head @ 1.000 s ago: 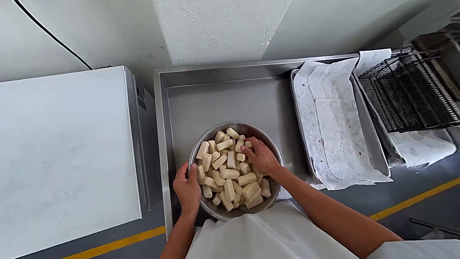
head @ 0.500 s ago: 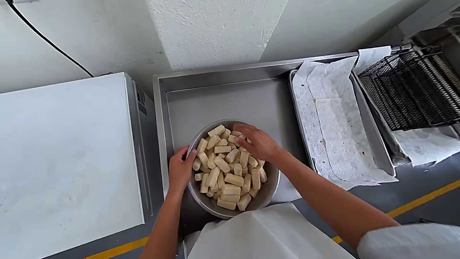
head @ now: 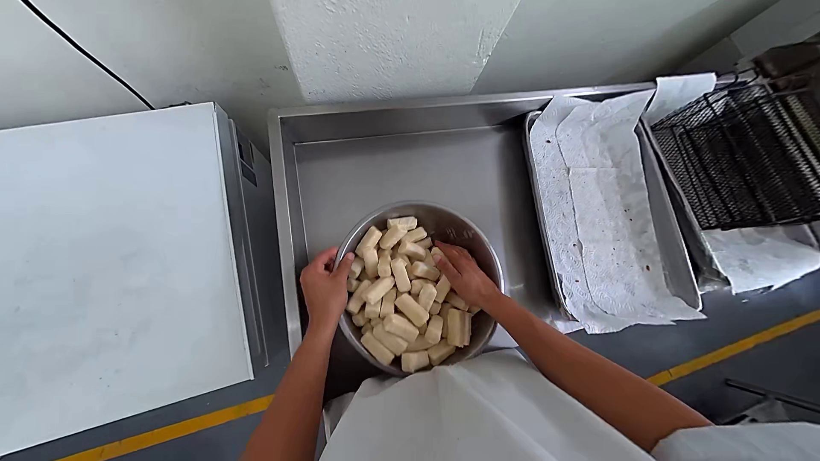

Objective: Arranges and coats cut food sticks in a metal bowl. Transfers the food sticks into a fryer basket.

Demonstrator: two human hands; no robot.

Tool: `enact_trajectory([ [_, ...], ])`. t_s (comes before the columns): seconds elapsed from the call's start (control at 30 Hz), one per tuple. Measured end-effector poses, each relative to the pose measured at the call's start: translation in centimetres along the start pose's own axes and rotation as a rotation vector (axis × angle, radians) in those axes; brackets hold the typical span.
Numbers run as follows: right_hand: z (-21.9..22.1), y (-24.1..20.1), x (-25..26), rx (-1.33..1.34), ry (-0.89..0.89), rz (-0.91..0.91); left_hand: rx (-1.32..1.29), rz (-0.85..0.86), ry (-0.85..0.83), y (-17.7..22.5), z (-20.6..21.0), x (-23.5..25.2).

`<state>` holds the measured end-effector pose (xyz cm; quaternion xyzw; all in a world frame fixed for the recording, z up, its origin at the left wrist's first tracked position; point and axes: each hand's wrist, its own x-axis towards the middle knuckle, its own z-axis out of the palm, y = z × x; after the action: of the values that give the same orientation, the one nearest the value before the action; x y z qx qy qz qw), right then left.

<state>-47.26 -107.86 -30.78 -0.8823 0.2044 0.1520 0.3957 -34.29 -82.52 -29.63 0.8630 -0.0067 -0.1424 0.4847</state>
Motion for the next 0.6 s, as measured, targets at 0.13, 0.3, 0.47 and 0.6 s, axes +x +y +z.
enact_trajectory([
  [0.13,-0.9,-0.8,-1.5,-0.125,0.0,0.078,-0.256,0.017,-0.11,-0.1,-0.6,2.4],
  [0.3,-4.5,-3.1,-4.4,-0.371,-0.201,0.261,-0.307,-0.046,-0.169,-2.5,-2.6,-1.4],
  [0.47,-6.4,-5.3,-1.9,-0.292,0.161,-0.056,-0.434,-0.128,-0.088,-2.9,-1.2,-5.2],
  [0.6,-1.6,-1.3,2.3,-0.131,0.289,-0.261,-0.441,-0.088,0.08,-2.0,1.3,-7.5],
])
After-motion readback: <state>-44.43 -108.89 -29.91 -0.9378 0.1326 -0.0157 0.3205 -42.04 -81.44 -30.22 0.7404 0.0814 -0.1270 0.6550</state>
